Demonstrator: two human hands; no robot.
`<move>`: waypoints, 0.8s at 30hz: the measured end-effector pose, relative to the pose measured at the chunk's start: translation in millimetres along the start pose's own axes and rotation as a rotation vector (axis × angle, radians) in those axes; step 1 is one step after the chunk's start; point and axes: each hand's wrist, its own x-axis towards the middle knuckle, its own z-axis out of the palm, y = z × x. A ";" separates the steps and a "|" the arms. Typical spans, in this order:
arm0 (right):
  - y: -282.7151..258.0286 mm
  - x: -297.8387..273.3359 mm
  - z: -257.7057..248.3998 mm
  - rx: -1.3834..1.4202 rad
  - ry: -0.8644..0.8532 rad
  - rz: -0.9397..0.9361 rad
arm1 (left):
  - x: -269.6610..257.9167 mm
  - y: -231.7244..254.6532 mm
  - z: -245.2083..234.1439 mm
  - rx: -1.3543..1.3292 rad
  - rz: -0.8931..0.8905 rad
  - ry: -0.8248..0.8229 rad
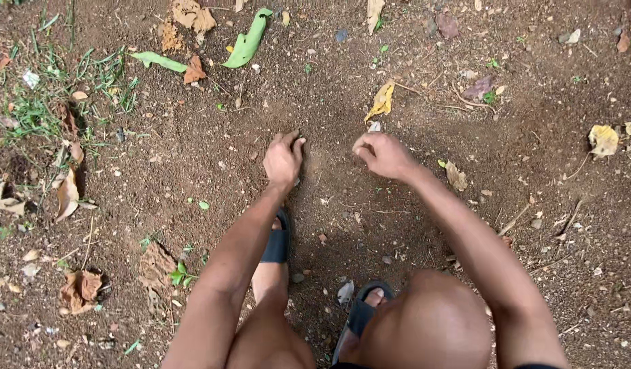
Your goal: The person squats on the ground and uses both hands to pull small weeds and grass from the soil. They gather the removed plants into a small pile and continue clearing the area by hand.
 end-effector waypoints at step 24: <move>-3.8 239.9 21.1 -0.222 0.291 0.128 | 81.9 -137.7 -81.9 -0.344 -0.143 0.465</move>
